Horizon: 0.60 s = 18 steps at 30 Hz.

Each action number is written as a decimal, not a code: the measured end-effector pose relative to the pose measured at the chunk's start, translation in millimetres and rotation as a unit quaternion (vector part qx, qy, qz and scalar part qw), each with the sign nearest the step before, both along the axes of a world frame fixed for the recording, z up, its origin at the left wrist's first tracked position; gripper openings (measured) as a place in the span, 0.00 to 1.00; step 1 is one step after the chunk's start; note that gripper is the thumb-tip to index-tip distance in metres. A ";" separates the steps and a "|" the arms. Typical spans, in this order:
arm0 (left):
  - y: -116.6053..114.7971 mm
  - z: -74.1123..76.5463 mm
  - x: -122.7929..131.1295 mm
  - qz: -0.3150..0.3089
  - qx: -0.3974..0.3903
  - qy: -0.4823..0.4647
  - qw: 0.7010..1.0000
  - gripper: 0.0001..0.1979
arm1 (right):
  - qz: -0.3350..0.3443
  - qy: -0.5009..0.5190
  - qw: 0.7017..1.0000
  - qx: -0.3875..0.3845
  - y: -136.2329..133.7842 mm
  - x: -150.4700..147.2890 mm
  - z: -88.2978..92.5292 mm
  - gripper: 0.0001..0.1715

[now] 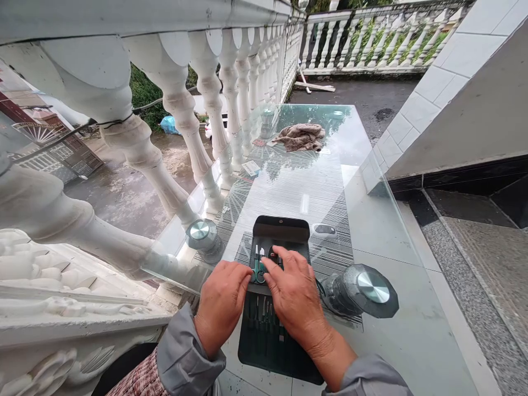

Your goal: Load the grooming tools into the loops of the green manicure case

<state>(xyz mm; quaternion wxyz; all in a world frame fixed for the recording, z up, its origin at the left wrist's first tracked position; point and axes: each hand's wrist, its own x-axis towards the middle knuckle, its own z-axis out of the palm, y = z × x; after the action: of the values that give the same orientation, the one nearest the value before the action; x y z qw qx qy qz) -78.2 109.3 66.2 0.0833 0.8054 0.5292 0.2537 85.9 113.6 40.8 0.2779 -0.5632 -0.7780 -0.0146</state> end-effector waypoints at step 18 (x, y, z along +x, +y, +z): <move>6.5 -12.9 1.0 0.011 -0.012 0.073 0.997 0.07 | 0.060 -0.015 0.998 0.010 -21.6 5.0 -5.9 0.15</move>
<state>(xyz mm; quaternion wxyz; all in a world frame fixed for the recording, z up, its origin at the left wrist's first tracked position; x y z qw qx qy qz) -77.2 115.8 53.3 0.0509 0.8149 0.5456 0.1887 90.8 92.0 34.9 0.2728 -0.5125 -0.8140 -0.0143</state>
